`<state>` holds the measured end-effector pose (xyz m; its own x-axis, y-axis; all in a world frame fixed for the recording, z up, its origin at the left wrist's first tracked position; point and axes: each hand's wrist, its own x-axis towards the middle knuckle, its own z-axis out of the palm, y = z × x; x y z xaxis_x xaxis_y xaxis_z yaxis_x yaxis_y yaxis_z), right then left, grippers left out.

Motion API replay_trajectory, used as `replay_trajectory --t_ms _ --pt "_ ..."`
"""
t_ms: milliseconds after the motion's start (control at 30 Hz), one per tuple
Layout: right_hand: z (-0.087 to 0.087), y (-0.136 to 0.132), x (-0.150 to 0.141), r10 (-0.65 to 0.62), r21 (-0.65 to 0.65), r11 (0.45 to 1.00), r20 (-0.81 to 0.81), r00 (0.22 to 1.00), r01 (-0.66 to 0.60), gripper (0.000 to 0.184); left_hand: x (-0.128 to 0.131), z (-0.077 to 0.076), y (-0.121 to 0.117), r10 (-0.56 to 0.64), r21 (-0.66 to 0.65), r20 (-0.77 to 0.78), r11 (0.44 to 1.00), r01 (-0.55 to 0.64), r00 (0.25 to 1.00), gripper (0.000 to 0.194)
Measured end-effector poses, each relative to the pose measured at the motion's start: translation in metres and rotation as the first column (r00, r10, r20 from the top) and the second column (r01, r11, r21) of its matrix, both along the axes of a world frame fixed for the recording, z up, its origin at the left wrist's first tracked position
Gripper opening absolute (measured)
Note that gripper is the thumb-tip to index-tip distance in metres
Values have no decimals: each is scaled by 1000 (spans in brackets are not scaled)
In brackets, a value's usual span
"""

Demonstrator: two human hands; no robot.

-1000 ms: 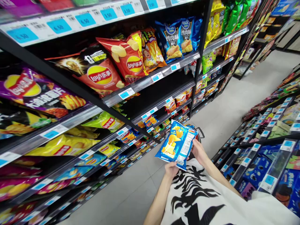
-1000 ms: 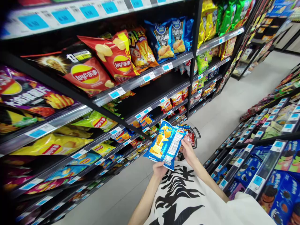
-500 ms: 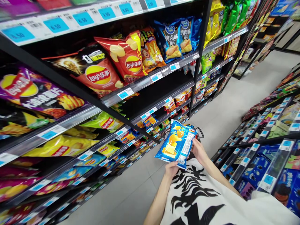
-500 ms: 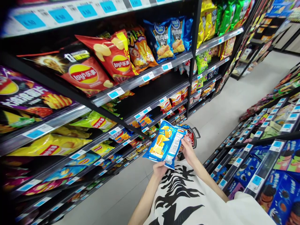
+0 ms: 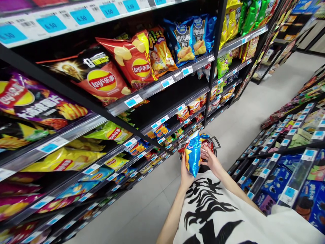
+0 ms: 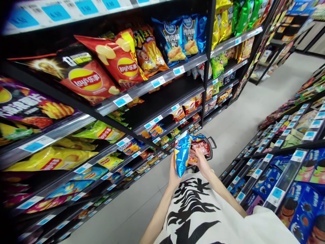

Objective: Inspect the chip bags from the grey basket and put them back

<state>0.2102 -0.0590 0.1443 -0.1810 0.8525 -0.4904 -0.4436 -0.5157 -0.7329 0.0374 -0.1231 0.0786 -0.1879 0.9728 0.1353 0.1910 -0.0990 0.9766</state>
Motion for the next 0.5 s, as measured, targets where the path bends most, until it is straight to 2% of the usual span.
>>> replay_trajectory --t_ms 100,267,367,500 --pt "5 -3 -3 49 17 999 16 999 -50 67 -3 1 0 -13 56 -280 998 30 960 99" --pt "8 -9 -5 39 33 999 44 998 -41 66 -6 16 -2 -106 70 -616 980 188 780 99" --pt "5 -10 -5 0 72 997 81 997 -6 74 -4 21 -3 -137 66 -652 970 235 746 103" --pt "-6 -6 0 -46 118 993 182 982 25 74 0 20 -4 -227 15 -522 961 275 822 114"
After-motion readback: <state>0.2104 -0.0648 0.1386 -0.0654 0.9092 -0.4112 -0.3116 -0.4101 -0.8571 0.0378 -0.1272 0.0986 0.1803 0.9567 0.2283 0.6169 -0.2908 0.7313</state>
